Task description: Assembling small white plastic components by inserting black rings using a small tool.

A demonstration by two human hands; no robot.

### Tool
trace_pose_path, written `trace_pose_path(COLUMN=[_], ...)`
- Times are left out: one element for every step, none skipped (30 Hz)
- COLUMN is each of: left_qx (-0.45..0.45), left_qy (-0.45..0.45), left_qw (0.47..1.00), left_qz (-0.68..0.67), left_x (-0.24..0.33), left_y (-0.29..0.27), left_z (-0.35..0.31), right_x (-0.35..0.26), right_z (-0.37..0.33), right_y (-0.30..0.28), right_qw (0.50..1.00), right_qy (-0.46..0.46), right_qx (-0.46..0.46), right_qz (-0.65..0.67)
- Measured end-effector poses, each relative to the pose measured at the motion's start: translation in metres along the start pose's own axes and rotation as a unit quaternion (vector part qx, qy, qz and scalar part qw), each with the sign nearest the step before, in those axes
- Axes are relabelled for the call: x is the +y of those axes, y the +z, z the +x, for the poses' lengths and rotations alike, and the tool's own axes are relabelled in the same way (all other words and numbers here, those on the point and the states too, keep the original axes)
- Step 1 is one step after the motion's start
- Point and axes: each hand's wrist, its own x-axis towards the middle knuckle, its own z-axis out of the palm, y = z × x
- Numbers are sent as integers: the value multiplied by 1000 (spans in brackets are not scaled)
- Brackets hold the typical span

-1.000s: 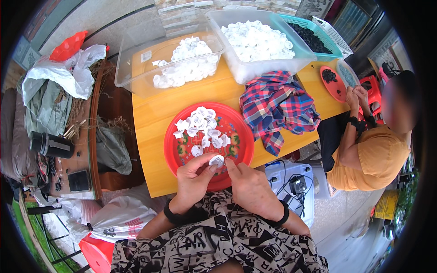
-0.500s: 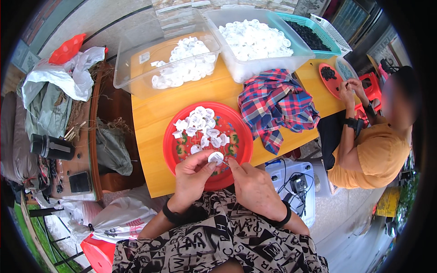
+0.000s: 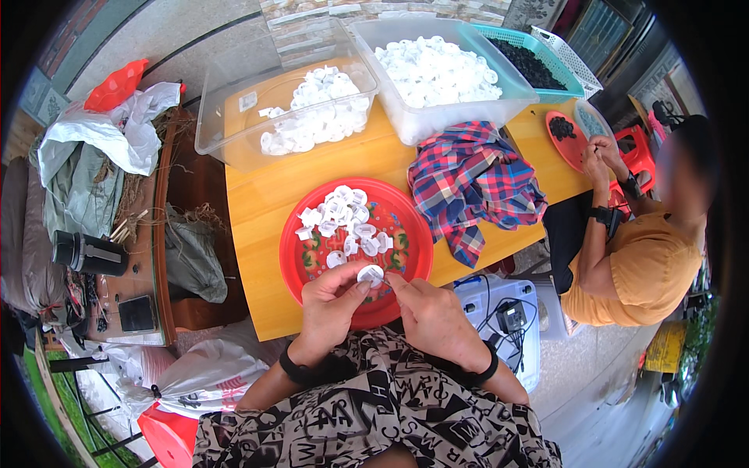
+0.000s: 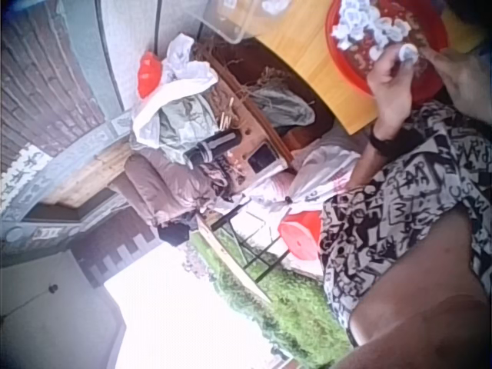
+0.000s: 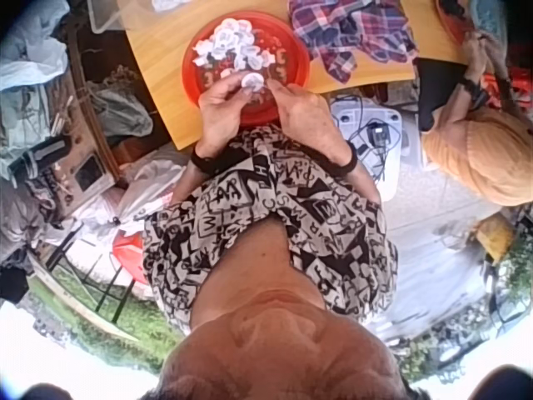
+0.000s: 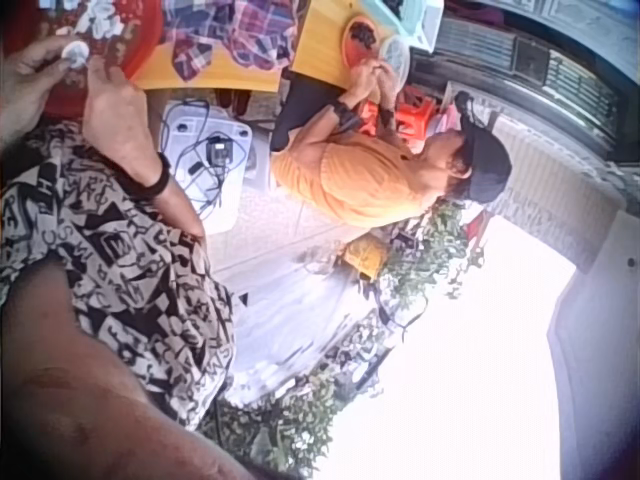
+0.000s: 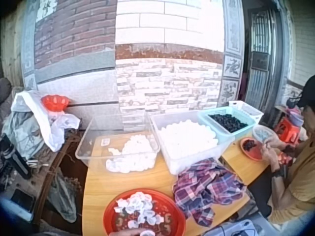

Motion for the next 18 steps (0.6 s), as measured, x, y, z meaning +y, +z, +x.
trace_pose_path(left_qx=[0,0,1,3,3,6,9,7,5,3,3,5,7,7,4,1,0,-2], left_qy=[-1,-1,1,3,4,3,2,1,2,3,3,-1,-6,-6,-1,4,3,2], left_qw=[1000,1000,1000,1000,1000,1000,1000,1000,1000,1000,1000,1000,1000,1000,1000,1000,1000,1000], left_qz=[1,1,3,5,6,11,16,15,18,21,21,18,14,14,15,15,15,15], left_x=[0,-1,-1,-1,-1,-1,-1,-3,-4,-5,-3,-1,0,0,0,0,-1,-1], left_y=[0,-1,-1,-1,-1,-2,-3,-3,-4,-4,-4,-3,-2,-2,-2,-2,-2,-1], left_z=[0,0,0,0,-1,-1,-1,0,1,1,1,1,1,1,1,0,1,1], right_x=[2,3,3,3,3,2,1,1,0,-1,-3,-4,-5,-5,-5,-5,-5,-5], right_z=[0,1,1,2,3,3,4,4,4,4,3,2,1,-1,-1,-1,-1,-1], right_y=[0,1,1,0,1,1,2,2,1,0,-1,-2,-5,-7,-7,-7,-8,-8], right_qw=[1000,1000,1000,1000,1000,1000,1000,1000,1000,1000,1000,1000,999,998,998,998,998,998], right_qy=[1,2,2,0,-2,-3,-4,-3,-2,-3,-6,-6,-12,-17,-17,-22,-26,-26], right_qx=[-3,-6,-6,-6,-6,-6,-5,-4,-4,-4,-5,-5,-12,-19,-19,-10,-1,-1], right_qz=[13,26,26,28,30,30,17,4,3,-11,-24,-24,-39,-56,-56,-60,-64,-64])
